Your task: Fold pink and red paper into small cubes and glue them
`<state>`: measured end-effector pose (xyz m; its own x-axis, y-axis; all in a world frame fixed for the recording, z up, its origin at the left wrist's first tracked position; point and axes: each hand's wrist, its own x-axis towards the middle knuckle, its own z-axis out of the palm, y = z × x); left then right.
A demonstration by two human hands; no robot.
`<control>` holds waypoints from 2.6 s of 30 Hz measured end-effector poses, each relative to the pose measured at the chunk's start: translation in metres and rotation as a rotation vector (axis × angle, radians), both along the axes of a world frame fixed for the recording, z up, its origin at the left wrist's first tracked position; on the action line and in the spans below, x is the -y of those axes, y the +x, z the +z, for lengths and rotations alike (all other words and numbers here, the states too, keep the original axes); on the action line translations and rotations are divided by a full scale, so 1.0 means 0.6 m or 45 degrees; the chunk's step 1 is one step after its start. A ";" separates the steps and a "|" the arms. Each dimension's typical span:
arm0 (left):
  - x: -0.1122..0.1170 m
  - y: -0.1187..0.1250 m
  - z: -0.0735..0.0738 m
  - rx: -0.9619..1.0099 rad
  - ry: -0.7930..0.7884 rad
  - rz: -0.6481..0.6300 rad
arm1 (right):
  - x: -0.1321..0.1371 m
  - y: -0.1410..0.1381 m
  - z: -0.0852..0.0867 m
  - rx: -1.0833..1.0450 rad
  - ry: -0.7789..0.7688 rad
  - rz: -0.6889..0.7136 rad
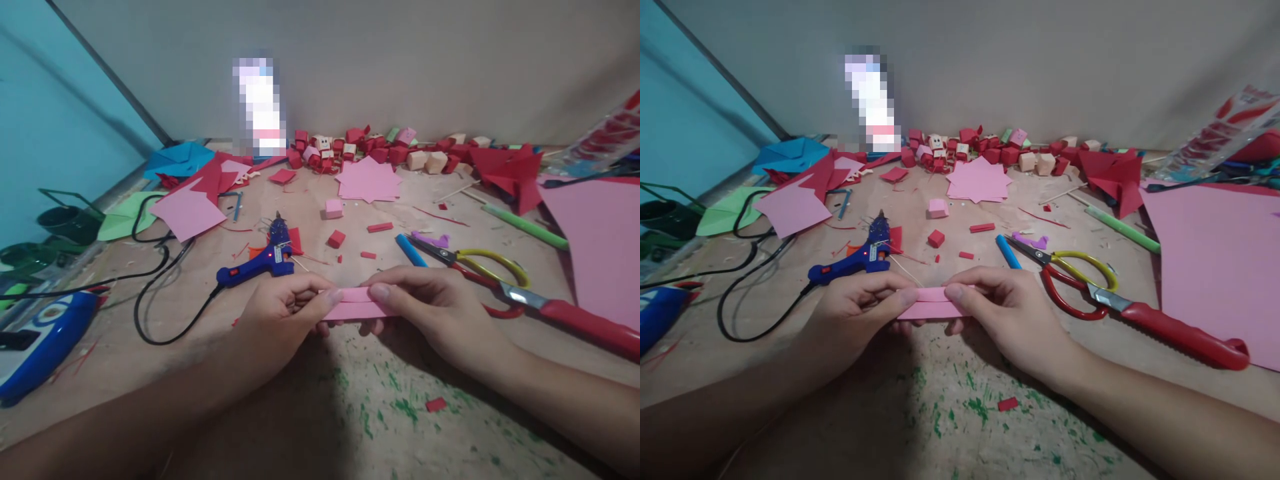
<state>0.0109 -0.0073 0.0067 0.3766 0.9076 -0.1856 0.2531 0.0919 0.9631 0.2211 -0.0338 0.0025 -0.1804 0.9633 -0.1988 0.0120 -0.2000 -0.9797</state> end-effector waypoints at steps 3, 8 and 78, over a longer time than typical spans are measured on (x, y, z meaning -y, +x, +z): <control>-0.001 -0.004 -0.001 -0.005 -0.018 -0.024 | 0.000 0.001 0.000 0.098 0.049 0.020; -0.003 -0.013 -0.005 -0.104 0.008 -0.219 | 0.000 0.002 0.000 0.080 0.076 0.035; 0.000 -0.003 -0.001 -0.053 -0.020 -0.083 | -0.002 0.001 0.003 0.257 0.081 0.107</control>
